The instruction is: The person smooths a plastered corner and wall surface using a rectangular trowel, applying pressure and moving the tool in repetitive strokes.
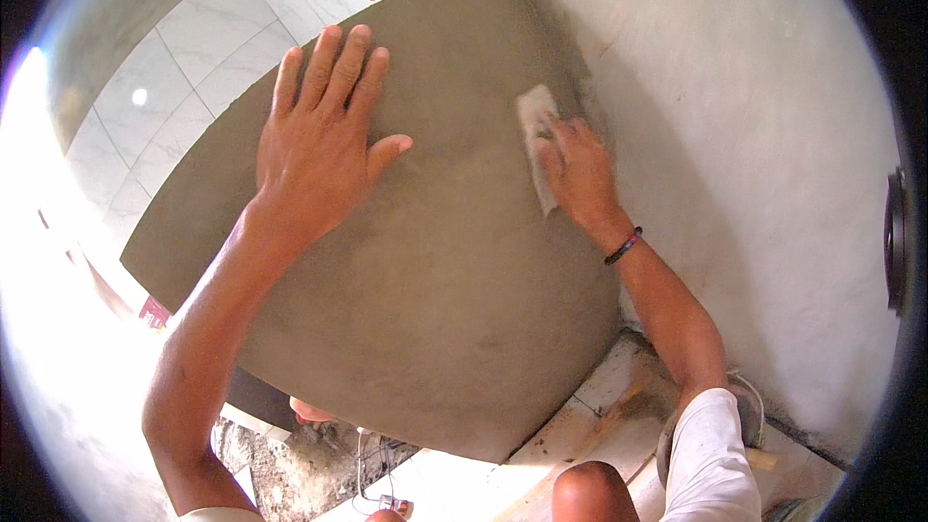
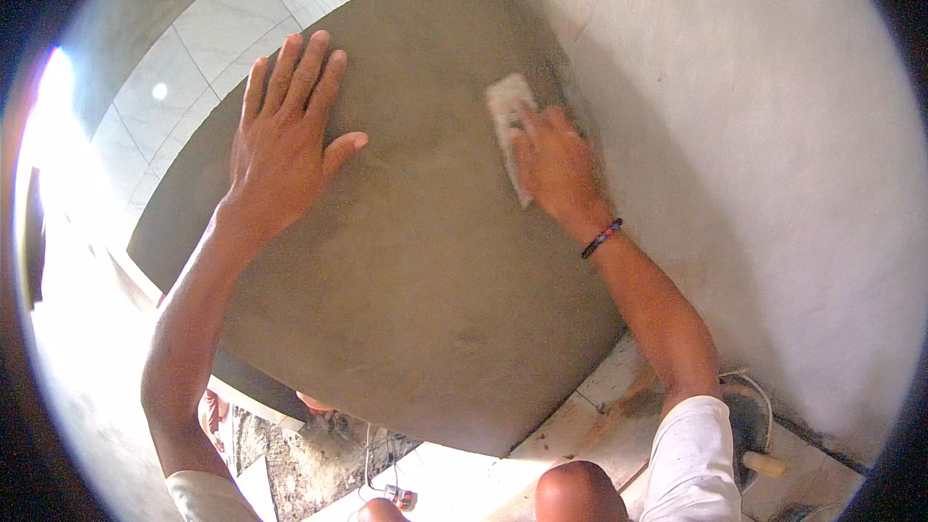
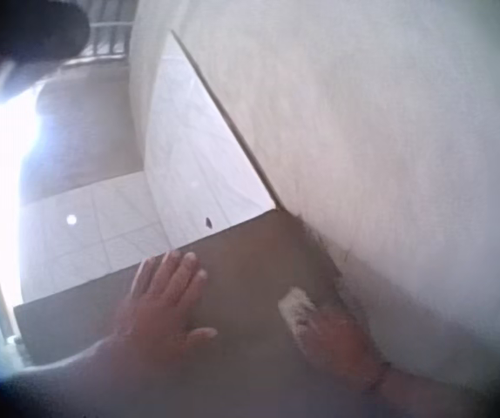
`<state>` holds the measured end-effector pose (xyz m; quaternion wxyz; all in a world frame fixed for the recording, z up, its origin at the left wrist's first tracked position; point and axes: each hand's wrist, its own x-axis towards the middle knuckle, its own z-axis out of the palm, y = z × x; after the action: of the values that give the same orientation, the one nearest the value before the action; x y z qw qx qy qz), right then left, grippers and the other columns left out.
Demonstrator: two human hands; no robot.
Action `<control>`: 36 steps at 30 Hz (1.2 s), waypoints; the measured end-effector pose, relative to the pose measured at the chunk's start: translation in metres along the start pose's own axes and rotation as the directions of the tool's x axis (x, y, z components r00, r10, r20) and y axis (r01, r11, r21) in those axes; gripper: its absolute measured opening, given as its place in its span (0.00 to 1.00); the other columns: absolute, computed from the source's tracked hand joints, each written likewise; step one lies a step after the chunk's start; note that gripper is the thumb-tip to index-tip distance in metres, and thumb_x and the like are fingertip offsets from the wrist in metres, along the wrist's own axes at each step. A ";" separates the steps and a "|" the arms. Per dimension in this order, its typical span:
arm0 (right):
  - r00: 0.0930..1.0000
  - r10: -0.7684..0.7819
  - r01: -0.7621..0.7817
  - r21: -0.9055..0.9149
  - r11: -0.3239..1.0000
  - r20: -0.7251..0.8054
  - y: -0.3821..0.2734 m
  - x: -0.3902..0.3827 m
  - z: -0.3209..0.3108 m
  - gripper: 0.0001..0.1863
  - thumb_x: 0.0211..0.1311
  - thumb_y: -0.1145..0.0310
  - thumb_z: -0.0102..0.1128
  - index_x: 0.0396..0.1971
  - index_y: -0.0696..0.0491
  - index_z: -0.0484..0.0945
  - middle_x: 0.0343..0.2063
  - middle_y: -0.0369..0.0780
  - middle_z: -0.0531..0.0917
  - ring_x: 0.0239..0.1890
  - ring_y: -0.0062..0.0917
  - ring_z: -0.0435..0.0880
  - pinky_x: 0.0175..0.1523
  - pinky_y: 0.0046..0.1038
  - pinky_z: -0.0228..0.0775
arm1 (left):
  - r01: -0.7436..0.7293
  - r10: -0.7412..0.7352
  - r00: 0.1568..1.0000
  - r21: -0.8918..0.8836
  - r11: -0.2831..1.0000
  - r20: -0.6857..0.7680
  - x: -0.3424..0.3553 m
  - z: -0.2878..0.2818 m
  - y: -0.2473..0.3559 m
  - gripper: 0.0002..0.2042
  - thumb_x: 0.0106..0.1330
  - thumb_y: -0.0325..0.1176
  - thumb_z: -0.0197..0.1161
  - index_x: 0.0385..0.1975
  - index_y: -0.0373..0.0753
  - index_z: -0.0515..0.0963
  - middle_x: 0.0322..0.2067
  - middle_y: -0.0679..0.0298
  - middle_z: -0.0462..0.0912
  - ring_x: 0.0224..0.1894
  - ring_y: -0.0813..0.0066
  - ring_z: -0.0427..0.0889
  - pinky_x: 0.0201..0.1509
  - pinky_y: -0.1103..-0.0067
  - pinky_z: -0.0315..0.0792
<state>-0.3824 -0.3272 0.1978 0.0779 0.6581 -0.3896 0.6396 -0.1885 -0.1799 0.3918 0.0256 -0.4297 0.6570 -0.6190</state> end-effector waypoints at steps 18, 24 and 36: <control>0.998 0.029 -0.029 -0.003 1.000 0.047 0.000 0.033 -0.017 0.21 0.66 0.63 0.53 0.55 0.56 0.74 0.42 0.55 0.77 0.45 0.51 0.77 0.51 0.45 0.71 | -0.024 0.024 0.999 -0.002 1.000 -0.027 0.001 0.003 -0.008 0.37 0.66 0.61 0.48 0.69 0.43 0.56 0.72 0.59 0.50 0.75 0.60 0.43 0.76 0.60 0.39; 0.972 -0.156 0.156 -0.016 0.988 -0.175 -0.025 0.164 -0.030 0.21 0.63 0.61 0.55 0.54 0.54 0.76 0.43 0.58 0.80 0.48 0.51 0.79 0.54 0.44 0.71 | -0.021 0.017 0.999 -0.080 0.997 -0.047 0.006 0.008 -0.007 0.37 0.66 0.59 0.51 0.69 0.42 0.56 0.72 0.59 0.49 0.75 0.61 0.43 0.76 0.60 0.39; 0.995 -0.099 0.100 -0.074 0.992 0.016 0.045 0.065 0.008 0.22 0.64 0.62 0.56 0.56 0.56 0.74 0.46 0.54 0.78 0.50 0.49 0.76 0.56 0.42 0.69 | -0.001 0.006 0.999 -0.165 0.986 0.034 -0.031 0.013 -0.012 0.38 0.63 0.61 0.53 0.69 0.45 0.58 0.72 0.60 0.48 0.75 0.61 0.42 0.77 0.61 0.38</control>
<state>-0.4111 -0.3893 0.2371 0.1319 0.6772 -0.3802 0.6159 -0.1554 -0.1705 0.3830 0.0023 -0.4396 0.7061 -0.5552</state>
